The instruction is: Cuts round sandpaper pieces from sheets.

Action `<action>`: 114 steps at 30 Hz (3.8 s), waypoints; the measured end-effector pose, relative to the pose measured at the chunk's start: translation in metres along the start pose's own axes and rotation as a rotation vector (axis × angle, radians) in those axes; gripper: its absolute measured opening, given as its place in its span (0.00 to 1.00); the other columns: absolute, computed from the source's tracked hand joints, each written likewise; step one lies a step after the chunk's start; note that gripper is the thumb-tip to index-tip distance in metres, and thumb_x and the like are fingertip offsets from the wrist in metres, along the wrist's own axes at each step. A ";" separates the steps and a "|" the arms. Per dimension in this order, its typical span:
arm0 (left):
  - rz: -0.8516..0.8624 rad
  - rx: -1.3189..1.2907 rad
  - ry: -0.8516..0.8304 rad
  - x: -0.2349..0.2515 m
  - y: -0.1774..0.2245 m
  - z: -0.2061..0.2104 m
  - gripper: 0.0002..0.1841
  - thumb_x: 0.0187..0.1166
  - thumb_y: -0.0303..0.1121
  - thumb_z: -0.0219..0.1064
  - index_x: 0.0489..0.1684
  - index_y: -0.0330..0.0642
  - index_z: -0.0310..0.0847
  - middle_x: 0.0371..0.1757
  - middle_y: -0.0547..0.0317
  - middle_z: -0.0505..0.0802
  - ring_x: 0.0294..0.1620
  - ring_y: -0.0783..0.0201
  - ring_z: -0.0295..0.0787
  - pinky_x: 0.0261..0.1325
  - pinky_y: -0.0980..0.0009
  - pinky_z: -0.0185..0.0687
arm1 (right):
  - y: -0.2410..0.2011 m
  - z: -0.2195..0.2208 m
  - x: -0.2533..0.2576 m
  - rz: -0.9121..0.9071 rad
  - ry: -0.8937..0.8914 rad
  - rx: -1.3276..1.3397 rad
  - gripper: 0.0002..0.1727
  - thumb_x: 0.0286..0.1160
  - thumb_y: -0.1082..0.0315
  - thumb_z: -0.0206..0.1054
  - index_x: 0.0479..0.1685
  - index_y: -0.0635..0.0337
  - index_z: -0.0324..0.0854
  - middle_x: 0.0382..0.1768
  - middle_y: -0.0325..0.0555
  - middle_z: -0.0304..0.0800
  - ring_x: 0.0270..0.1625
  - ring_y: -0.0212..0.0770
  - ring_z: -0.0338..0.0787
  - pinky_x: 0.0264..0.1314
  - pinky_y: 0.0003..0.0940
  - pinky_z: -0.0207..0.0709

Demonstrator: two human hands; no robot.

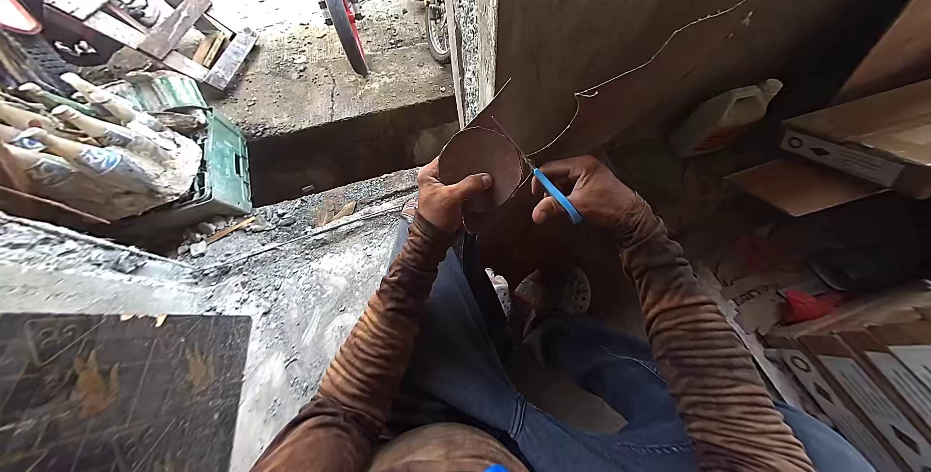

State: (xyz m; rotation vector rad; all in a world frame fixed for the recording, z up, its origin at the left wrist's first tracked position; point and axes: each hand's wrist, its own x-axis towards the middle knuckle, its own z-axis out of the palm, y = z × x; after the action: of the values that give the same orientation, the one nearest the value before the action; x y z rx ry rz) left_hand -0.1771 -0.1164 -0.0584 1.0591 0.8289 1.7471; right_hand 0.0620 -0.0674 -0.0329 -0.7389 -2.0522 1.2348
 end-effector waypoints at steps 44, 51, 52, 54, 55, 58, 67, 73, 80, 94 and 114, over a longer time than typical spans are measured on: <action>-0.128 -0.029 -0.508 0.026 -0.001 0.037 0.19 0.59 0.17 0.78 0.50 0.35 0.86 0.42 0.50 0.96 0.42 0.58 0.96 0.50 0.56 0.95 | -0.045 -0.014 -0.059 0.037 0.629 -0.018 0.24 0.68 0.57 0.81 0.55 0.63 0.84 0.37 0.43 0.95 0.38 0.36 0.94 0.43 0.33 0.91; -0.256 -0.120 -0.576 0.030 -0.017 0.082 0.17 0.56 0.16 0.78 0.45 0.33 0.86 0.39 0.49 0.97 0.40 0.59 0.96 0.50 0.57 0.95 | -0.055 -0.006 -0.113 0.233 0.783 0.069 0.24 0.64 0.70 0.81 0.61 0.62 0.81 0.37 0.42 0.96 0.33 0.33 0.93 0.37 0.27 0.90; -0.221 -0.087 -0.612 0.033 -0.020 0.090 0.17 0.56 0.17 0.78 0.46 0.32 0.86 0.40 0.49 0.97 0.42 0.59 0.96 0.51 0.57 0.95 | -0.056 -0.007 -0.113 0.237 0.811 0.115 0.25 0.64 0.70 0.81 0.61 0.62 0.81 0.38 0.44 0.96 0.35 0.35 0.94 0.38 0.30 0.91; -0.154 0.015 -0.679 0.034 -0.029 0.103 0.17 0.57 0.17 0.78 0.47 0.31 0.87 0.41 0.50 0.97 0.43 0.60 0.97 0.52 0.58 0.95 | -0.054 -0.011 -0.112 0.217 0.868 0.200 0.26 0.64 0.69 0.81 0.62 0.65 0.80 0.40 0.45 0.94 0.36 0.37 0.93 0.40 0.35 0.92; -0.130 0.068 -0.711 0.032 -0.035 0.108 0.17 0.57 0.18 0.79 0.47 0.32 0.87 0.40 0.51 0.97 0.42 0.61 0.97 0.51 0.59 0.96 | -0.053 -0.011 -0.113 0.216 0.905 0.202 0.25 0.64 0.70 0.81 0.62 0.64 0.80 0.40 0.45 0.94 0.36 0.37 0.94 0.40 0.35 0.92; -0.111 0.174 -0.824 0.016 -0.057 0.112 0.18 0.63 0.20 0.78 0.52 0.38 0.87 0.43 0.54 0.97 0.41 0.62 0.96 0.46 0.63 0.95 | -0.025 -0.015 -0.122 0.234 1.005 0.196 0.25 0.59 0.77 0.81 0.59 0.67 0.81 0.35 0.48 0.94 0.30 0.38 0.92 0.33 0.34 0.90; -0.604 -0.195 -0.776 -0.002 -0.092 0.106 0.26 0.76 0.61 0.67 0.61 0.53 0.83 0.51 0.58 0.95 0.45 0.60 0.95 0.43 0.57 0.94 | 0.038 -0.001 -0.125 0.160 1.130 0.386 0.21 0.60 0.72 0.80 0.55 0.57 0.84 0.40 0.40 0.92 0.37 0.31 0.89 0.38 0.27 0.86; -0.597 -0.273 -0.362 -0.023 -0.120 0.134 0.34 0.64 0.49 0.79 0.68 0.42 0.76 0.56 0.49 0.93 0.53 0.54 0.93 0.57 0.53 0.91 | 0.047 0.014 -0.089 0.069 1.331 0.440 0.22 0.61 0.74 0.79 0.57 0.59 0.82 0.40 0.40 0.91 0.38 0.32 0.90 0.38 0.30 0.88; -0.516 -0.292 -0.067 -0.023 -0.117 0.162 0.19 0.73 0.22 0.73 0.62 0.36 0.78 0.48 0.46 0.93 0.47 0.54 0.93 0.54 0.54 0.91 | 0.058 0.018 -0.092 -0.058 1.286 -0.003 0.25 0.56 0.76 0.80 0.57 0.62 0.80 0.38 0.41 0.93 0.35 0.33 0.93 0.37 0.32 0.91; -0.658 -0.300 -0.003 0.007 -0.108 0.153 0.21 0.73 0.17 0.71 0.63 0.30 0.72 0.48 0.38 0.91 0.40 0.45 0.94 0.39 0.46 0.93 | 0.052 0.021 -0.154 0.531 0.670 -0.042 0.34 0.64 0.38 0.78 0.55 0.60 0.84 0.34 0.40 0.92 0.34 0.35 0.92 0.41 0.35 0.90; -0.522 -0.198 -0.031 -0.033 -0.109 0.171 0.19 0.69 0.16 0.76 0.57 0.28 0.77 0.45 0.42 0.94 0.44 0.50 0.96 0.51 0.51 0.95 | 0.053 0.025 -0.146 0.250 0.834 0.116 0.27 0.63 0.44 0.81 0.45 0.58 0.86 0.25 0.36 0.90 0.24 0.28 0.85 0.28 0.23 0.79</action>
State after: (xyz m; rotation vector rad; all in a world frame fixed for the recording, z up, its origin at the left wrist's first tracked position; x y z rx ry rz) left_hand 0.0238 -0.0918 -0.0927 0.6608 0.8059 1.3325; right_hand 0.1459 -0.1661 -0.1227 -1.2257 -1.2230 0.9260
